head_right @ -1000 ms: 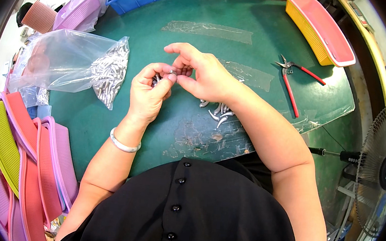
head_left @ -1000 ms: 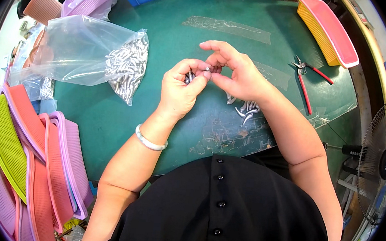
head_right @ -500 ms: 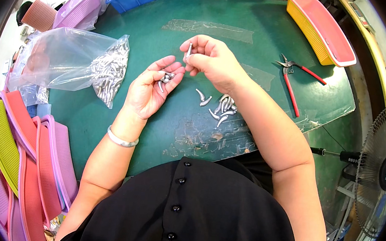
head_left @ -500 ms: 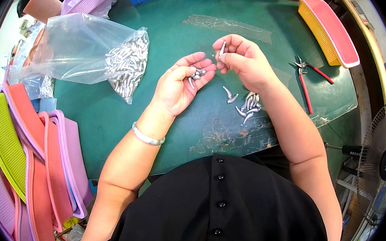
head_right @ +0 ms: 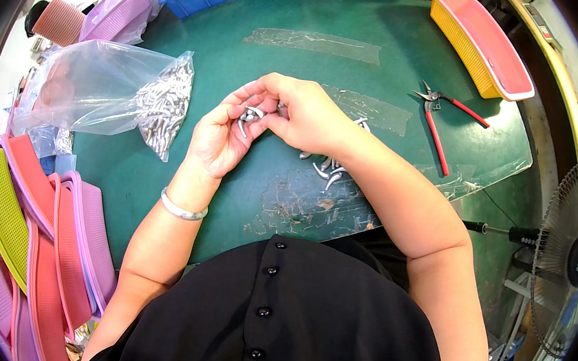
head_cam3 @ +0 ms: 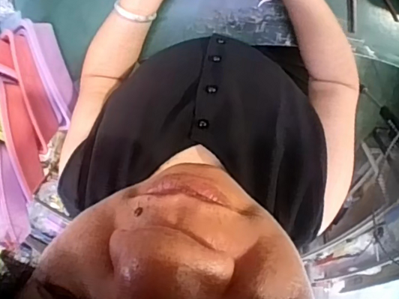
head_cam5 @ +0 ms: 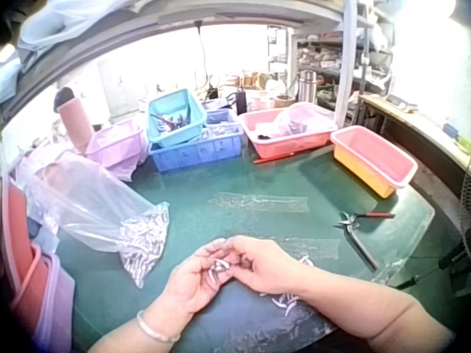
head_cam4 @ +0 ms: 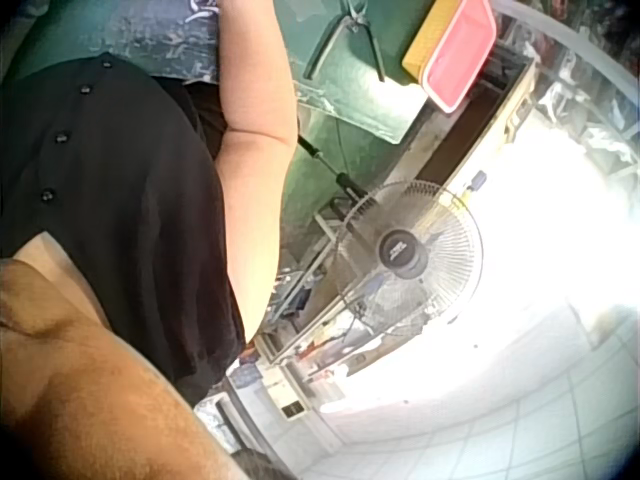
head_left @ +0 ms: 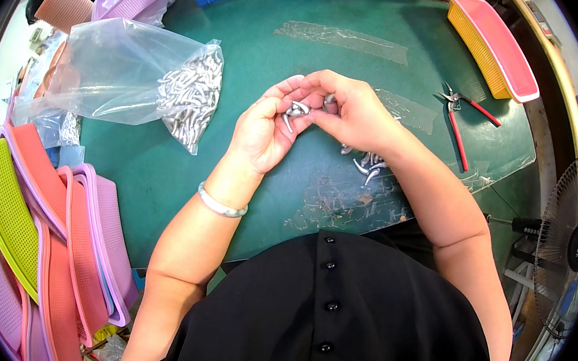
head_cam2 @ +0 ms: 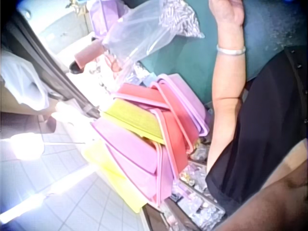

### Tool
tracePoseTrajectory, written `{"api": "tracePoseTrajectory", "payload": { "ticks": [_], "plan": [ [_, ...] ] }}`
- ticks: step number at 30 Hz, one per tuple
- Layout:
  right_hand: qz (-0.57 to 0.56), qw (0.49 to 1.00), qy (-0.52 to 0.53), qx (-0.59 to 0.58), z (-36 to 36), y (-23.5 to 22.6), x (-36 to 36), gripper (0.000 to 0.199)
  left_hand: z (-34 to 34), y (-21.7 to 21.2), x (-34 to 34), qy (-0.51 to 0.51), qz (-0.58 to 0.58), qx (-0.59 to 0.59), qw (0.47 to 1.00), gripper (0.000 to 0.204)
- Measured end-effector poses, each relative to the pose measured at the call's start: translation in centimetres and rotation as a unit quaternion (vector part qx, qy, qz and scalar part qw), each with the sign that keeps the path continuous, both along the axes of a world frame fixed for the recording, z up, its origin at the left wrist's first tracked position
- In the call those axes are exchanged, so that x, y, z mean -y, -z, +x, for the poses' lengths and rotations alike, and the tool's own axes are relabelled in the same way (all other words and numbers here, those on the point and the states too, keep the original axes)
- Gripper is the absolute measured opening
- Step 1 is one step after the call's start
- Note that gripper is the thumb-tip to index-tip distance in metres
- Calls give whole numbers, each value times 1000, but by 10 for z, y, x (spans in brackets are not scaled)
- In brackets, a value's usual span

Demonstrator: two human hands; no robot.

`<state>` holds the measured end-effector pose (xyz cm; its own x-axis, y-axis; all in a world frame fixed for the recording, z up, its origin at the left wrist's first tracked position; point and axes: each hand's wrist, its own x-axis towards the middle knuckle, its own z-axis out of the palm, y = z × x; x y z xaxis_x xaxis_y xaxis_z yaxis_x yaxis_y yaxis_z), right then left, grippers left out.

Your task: The person sits at a green workbench and repeatedly picks up small silver metal pieces from a plastic bag and the table. They manipulate the pieces by hand, bending or shaping them, and place the finished items into a blue plastic bin. A pair of pliers is visible on the table but is not used.

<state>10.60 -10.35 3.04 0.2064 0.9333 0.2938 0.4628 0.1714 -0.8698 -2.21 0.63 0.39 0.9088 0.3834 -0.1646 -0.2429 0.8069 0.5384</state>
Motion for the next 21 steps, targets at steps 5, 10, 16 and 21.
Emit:
{"api": "tracePoseTrajectory", "payload": {
  "ticks": [5,10,16,21],
  "plan": [
    [-5,995,20,101,-2,2,-1,38,0,4,0,6,4,12,1000,36],
    [22,998,64,14,-8,2,-1,35,0,-8,3,31,-13,34,999,35],
    [-23,991,68,-115,2,8,-1,36,1,-4,7,-18,41,-43,998,26],
    [-48,982,61,-174,5,5,-2,34,0,1,4,-22,67,-94,993,13]
  ]
}}
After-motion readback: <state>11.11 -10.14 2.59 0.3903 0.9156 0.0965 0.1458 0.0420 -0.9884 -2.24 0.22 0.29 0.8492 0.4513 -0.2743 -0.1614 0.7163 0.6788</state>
